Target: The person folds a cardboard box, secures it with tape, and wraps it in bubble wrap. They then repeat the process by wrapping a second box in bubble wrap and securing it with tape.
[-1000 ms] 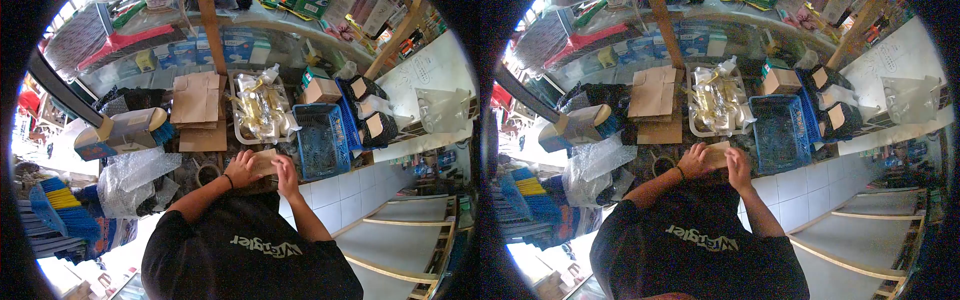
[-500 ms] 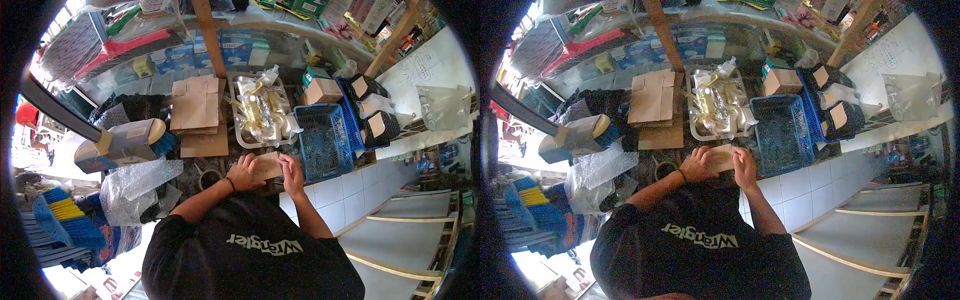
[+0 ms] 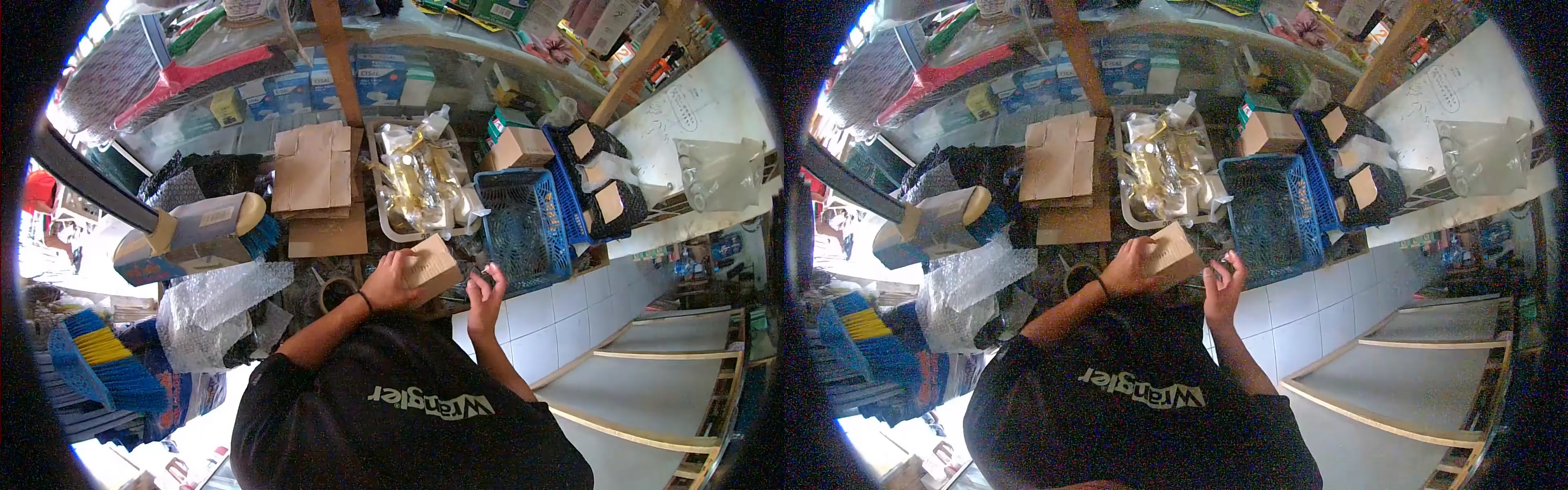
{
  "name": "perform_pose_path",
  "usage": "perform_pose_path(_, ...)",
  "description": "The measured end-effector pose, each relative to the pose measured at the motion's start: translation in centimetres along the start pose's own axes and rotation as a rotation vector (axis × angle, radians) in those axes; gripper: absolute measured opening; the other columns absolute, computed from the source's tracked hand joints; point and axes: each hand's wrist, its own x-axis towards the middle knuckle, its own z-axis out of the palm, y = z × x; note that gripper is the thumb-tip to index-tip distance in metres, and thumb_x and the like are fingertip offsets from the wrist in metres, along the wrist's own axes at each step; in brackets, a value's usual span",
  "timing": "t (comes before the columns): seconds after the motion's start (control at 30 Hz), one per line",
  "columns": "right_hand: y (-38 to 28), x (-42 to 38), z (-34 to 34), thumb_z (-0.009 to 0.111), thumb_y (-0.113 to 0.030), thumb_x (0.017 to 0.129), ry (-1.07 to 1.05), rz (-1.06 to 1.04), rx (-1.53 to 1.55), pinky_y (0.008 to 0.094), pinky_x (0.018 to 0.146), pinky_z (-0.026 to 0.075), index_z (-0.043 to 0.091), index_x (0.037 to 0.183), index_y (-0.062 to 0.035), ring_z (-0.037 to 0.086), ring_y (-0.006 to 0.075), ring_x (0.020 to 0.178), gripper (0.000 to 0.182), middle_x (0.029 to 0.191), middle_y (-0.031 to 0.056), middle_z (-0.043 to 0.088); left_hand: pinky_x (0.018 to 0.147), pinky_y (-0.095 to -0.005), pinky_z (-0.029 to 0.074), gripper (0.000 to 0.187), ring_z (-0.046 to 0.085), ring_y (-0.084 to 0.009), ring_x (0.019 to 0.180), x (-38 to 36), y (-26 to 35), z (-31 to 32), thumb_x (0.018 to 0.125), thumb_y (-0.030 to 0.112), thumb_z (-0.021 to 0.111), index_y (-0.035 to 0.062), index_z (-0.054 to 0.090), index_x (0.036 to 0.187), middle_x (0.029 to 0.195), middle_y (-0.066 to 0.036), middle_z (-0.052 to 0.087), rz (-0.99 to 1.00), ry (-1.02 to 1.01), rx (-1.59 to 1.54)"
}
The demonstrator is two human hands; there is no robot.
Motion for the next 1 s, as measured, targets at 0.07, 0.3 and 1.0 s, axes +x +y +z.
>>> perform_pose_path(0.07,-0.6,0.0,0.7,0.066,-0.009,0.079,0.005,0.044,0.040,0.0403,0.089,0.044,0.018,0.136,-0.0110,0.038,0.0297,0.120,0.075,0.135,0.0124,0.023,0.094,-0.0447,0.038,0.076,0.044,-0.0396,0.108,0.0,0.5,-0.3,0.067,0.038,0.074,0.0035,0.037,0.124,0.116,-0.021,0.046,0.006,0.035,-0.064)
perform_pose_path(0.3,-1.5,1.7,4.4,0.076,-0.019,0.070,0.067,-0.170,-0.259,0.0413,0.095,0.037,0.017,0.136,-0.0070,0.034,0.0300,0.116,0.089,0.135,0.0147,0.018,0.093,-0.0434,0.038,0.077,0.045,-0.0371,0.109,-1.1,4.6,-0.8,0.071,0.040,0.073,0.0011,0.034,0.124,0.115,-0.022,0.046,0.059,0.192,-0.087)
perform_pose_path(1.0,-10.5,7.5,3.7,0.082,-0.023,0.059,-1.026,0.072,-0.067,0.0355,0.095,0.039,0.017,0.141,-0.0082,0.044,0.0240,0.116,0.106,0.139,0.0093,0.028,0.068,-0.0260,0.047,0.069,0.052,-0.0163,0.098,1.4,3.5,-6.8,0.085,0.039,0.060,0.0070,0.027,0.136,0.116,-0.010,0.051,-0.039,-0.384,-0.794)
